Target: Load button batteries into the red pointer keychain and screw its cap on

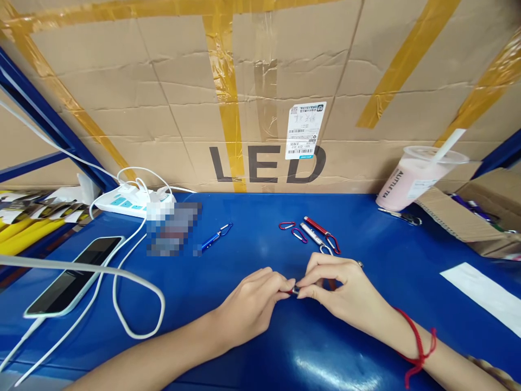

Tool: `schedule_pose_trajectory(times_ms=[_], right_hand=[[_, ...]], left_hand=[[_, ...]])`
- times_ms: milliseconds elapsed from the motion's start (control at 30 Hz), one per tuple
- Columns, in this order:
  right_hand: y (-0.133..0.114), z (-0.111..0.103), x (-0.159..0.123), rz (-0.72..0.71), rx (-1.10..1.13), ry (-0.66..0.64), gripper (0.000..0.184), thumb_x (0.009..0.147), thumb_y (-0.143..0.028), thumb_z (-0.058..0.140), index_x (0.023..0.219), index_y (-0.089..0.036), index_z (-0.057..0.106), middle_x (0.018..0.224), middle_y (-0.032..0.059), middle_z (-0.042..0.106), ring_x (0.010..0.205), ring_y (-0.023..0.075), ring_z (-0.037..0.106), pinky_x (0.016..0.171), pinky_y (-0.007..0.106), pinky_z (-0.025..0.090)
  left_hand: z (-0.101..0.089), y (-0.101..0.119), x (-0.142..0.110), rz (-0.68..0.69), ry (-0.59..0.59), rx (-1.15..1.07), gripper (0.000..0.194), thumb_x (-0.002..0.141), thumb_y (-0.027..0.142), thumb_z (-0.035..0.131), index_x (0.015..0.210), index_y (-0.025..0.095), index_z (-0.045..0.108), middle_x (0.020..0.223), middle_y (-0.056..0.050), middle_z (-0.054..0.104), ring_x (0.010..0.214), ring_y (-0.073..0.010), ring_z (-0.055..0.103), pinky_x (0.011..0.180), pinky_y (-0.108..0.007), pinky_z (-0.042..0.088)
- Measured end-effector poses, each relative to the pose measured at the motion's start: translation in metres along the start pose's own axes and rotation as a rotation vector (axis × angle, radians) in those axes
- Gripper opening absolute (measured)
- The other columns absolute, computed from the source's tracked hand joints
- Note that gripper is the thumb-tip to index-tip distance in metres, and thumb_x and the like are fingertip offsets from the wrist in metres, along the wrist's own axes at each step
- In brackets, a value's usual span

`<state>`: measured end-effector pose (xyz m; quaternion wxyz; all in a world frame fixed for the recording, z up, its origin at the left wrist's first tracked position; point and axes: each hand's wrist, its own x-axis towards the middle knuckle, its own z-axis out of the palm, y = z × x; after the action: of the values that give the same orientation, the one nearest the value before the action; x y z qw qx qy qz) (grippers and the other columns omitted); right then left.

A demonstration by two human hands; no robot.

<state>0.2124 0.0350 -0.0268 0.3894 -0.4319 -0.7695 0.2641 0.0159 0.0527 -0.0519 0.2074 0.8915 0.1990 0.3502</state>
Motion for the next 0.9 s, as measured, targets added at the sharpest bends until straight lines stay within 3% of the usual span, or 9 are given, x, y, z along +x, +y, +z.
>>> schedule_pose_trajectory(times_ms=[133,367,600,900], right_hand=[[-0.004,-0.001,0.001,0.107,0.089,-0.023,0.012,0.072,-0.024,0.068,0.063,-0.016,0.068,0.061,0.0009,0.056,0.049,0.0058,0.049,0.046,0.016,0.039],[0.006,-0.002,0.004,0.263,0.182,-0.104,0.015,0.073,-0.029,0.068,0.065,-0.016,0.069,0.065,0.0014,0.055,0.049,0.0053,0.048,0.047,0.018,0.039],[0.007,-0.008,0.007,0.257,0.191,-0.127,0.016,0.07,-0.032,0.071,0.068,-0.016,0.071,0.065,0.0018,0.056,0.051,0.0065,0.05,0.049,0.019,0.04],[0.009,-0.005,0.006,0.154,0.144,-0.14,0.006,0.071,-0.023,0.07,0.067,-0.017,0.071,0.067,0.0004,0.058,0.053,0.0055,0.051,0.052,0.017,0.04]], left_hand=[[0.001,-0.001,0.0,0.026,0.031,0.017,0.012,0.09,0.008,0.041,0.095,0.014,0.049,0.089,-0.005,0.063,0.075,-0.0133,0.056,0.069,-0.024,0.045],[-0.004,-0.003,0.004,-0.017,-0.041,0.058,0.021,0.091,0.011,0.042,0.11,0.016,0.051,0.098,-0.001,0.065,0.074,-0.0113,0.053,0.071,-0.023,0.043],[-0.003,-0.007,0.003,0.022,-0.017,-0.005,0.02,0.091,0.013,0.044,0.108,0.013,0.054,0.098,-0.005,0.065,0.085,-0.0115,0.058,0.077,-0.02,0.046],[-0.004,0.005,0.002,-0.214,-0.119,-0.153,0.018,0.091,0.013,0.041,0.106,0.019,0.05,0.096,-0.001,0.062,0.086,-0.0087,0.06,0.077,-0.016,0.046]])
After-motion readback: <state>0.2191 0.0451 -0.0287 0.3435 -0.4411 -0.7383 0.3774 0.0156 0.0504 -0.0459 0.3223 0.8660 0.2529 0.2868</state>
